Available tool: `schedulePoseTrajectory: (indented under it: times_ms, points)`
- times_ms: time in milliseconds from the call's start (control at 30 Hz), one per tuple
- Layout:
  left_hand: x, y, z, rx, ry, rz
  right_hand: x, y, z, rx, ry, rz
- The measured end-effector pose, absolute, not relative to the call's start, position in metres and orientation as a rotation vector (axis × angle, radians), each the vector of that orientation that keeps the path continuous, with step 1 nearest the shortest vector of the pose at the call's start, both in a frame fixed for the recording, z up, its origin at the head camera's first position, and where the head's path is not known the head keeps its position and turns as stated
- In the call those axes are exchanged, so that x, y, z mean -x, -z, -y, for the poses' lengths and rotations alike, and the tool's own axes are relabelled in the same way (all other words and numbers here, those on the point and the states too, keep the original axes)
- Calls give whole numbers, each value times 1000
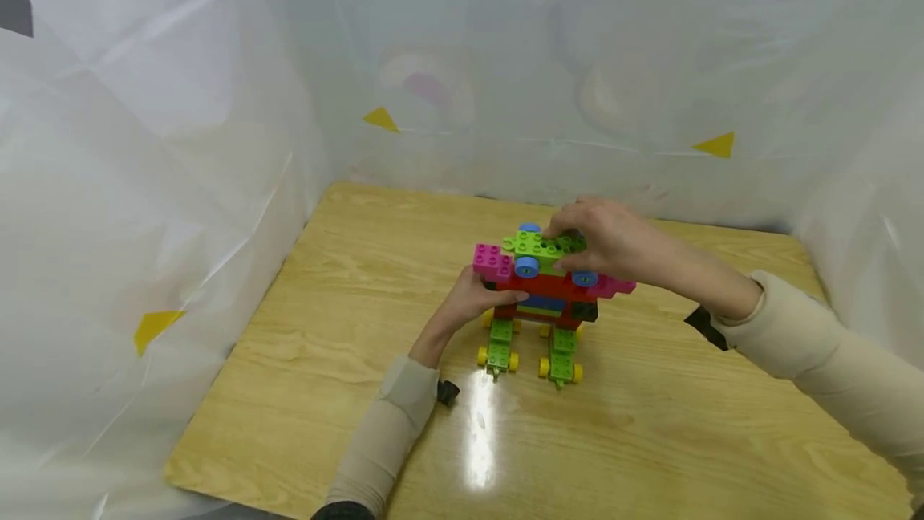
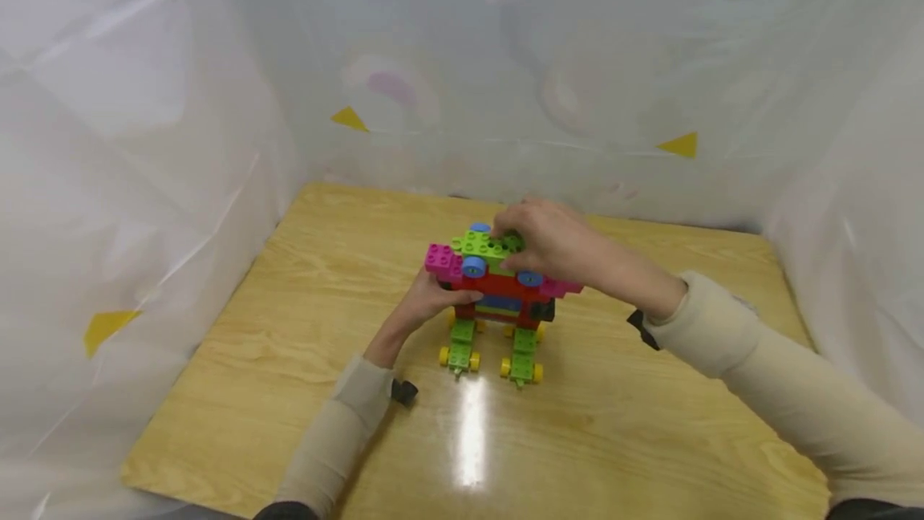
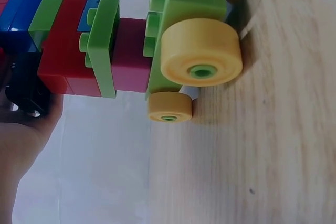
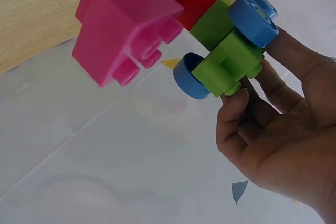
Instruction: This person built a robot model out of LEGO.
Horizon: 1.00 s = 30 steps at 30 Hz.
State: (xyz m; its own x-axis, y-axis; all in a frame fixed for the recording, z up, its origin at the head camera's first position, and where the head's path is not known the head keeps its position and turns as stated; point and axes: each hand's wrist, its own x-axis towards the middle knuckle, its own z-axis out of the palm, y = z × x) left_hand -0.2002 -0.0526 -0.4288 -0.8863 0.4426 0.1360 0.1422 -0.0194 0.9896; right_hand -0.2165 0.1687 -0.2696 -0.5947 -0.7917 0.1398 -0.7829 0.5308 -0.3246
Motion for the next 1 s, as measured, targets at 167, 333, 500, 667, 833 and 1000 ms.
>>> schedulePoseTrajectory:
  times_ms: [167,333,500,667,833,1000]
  points:
    - [201,430,52,-668,-2002,-2019,217,269,-169,1398,562,-2716]
    - [213,441,55,-701,-1896,-2148,223,272,-171,1400,582,-2731]
    - [225,461,53,-684,-1813,-2200,229,276,-176,1396,604,-2739]
    - [226,466,51,-676,-1776,-2216,230,281,-178,1439,618,-2737]
    - [229,470,53,-690,-1688,-2359,231,285,-179,1480,621,-2741]
    - [238,470,53,-741,-1640,-2434,231,287,-189,1503,684,-2816]
